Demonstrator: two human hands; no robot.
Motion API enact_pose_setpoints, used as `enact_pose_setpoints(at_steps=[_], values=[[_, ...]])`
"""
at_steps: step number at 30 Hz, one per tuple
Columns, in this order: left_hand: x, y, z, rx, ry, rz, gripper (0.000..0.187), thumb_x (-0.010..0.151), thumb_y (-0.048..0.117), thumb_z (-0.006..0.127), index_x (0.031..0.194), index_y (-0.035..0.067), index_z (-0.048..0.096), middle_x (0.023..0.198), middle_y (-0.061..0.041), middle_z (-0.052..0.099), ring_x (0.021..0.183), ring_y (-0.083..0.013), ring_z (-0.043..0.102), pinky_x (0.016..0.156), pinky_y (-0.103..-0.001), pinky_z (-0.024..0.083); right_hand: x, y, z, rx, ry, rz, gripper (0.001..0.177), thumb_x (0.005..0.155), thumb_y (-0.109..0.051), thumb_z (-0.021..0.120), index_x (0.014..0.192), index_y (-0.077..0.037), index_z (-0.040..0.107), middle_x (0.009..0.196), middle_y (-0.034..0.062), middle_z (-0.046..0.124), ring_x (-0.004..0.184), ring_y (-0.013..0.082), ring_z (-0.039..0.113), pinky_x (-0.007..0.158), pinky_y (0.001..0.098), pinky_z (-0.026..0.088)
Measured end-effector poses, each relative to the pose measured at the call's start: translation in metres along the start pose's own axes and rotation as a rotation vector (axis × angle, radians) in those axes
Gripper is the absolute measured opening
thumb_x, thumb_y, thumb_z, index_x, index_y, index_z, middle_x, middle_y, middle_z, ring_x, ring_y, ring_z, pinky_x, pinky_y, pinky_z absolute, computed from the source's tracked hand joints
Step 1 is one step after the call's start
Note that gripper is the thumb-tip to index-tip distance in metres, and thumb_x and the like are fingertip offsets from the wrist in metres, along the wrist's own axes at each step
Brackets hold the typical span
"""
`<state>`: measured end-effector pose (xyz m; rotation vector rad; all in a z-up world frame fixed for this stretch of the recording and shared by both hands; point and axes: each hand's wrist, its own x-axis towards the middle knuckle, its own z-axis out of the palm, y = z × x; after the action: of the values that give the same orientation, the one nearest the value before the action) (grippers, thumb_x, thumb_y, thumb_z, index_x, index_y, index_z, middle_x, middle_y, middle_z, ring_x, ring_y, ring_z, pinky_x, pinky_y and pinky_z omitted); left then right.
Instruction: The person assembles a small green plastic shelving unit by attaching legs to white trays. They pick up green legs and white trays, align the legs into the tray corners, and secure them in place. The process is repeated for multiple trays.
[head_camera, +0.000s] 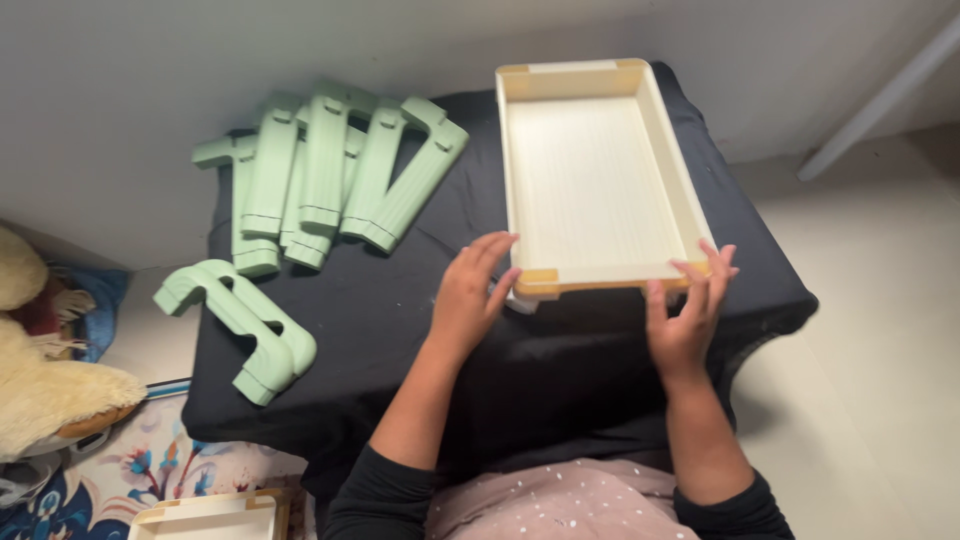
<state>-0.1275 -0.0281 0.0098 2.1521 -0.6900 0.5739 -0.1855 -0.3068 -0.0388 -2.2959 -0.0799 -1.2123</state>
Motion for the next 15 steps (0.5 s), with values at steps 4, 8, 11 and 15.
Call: enact_pose_setpoints(at_steps=[4, 8, 11, 15], values=[[0.012, -0.056, -0.018, 0.187, 0.066, -0.072, 0.034, 0.098, 0.024, 0.066, 0.13, 0.013, 0.064, 0.134, -0.009, 0.064, 0.122, -0.034, 0.062, 0.102, -0.045, 0.049, 0.005, -0.072, 0.046, 0.555, -0.124, 0.059, 0.025, 0.096, -0.019, 0.072, 0.113, -0.007, 0.059, 0.135, 0.0181, 0.064, 0.127, 0.0263, 0.063, 0.109, 0.0403, 0.051], [0.02, -0.134, -0.022, 0.546, 0.211, -0.127, 0.034, 0.095, 0.025, 0.066, 0.126, 0.013, 0.064, 0.134, -0.01, 0.062, 0.125, -0.0357, 0.058, 0.104, -0.05, 0.044, 0.012, -0.15, 0.126, 1.073, -0.571, -0.094, 0.04, 0.1, -0.013, 0.066, 0.137, -0.003, 0.052, 0.149, 0.0183, 0.047, 0.146, 0.0318, 0.045, 0.124, 0.0428, 0.037], [0.014, -0.177, -0.019, 0.547, 0.233, -0.202, 0.041, 0.093, 0.025, 0.064, 0.132, 0.009, 0.062, 0.134, -0.015, 0.059, 0.127, -0.0375, 0.055, 0.105, -0.051, 0.042, 0.029, -0.191, 0.21, 1.001, -0.468, 0.088, 0.045, 0.102, -0.015, 0.062, 0.144, -0.004, 0.048, 0.149, 0.0176, 0.044, 0.142, 0.0321, 0.044, 0.118, 0.0423, 0.038], [0.004, -0.198, -0.01, 0.578, 0.24, -0.235, 0.042, 0.099, 0.018, 0.058, 0.14, 0.01, 0.059, 0.143, -0.014, 0.056, 0.134, -0.0343, 0.053, 0.11, -0.048, 0.043, 0.039, -0.19, 0.306, 0.744, -0.24, 0.135, 0.044, 0.098, -0.01, 0.06, 0.142, -0.006, 0.056, 0.155, 0.0221, 0.032, 0.145, 0.0377, 0.036, 0.115, 0.0461, 0.038]])
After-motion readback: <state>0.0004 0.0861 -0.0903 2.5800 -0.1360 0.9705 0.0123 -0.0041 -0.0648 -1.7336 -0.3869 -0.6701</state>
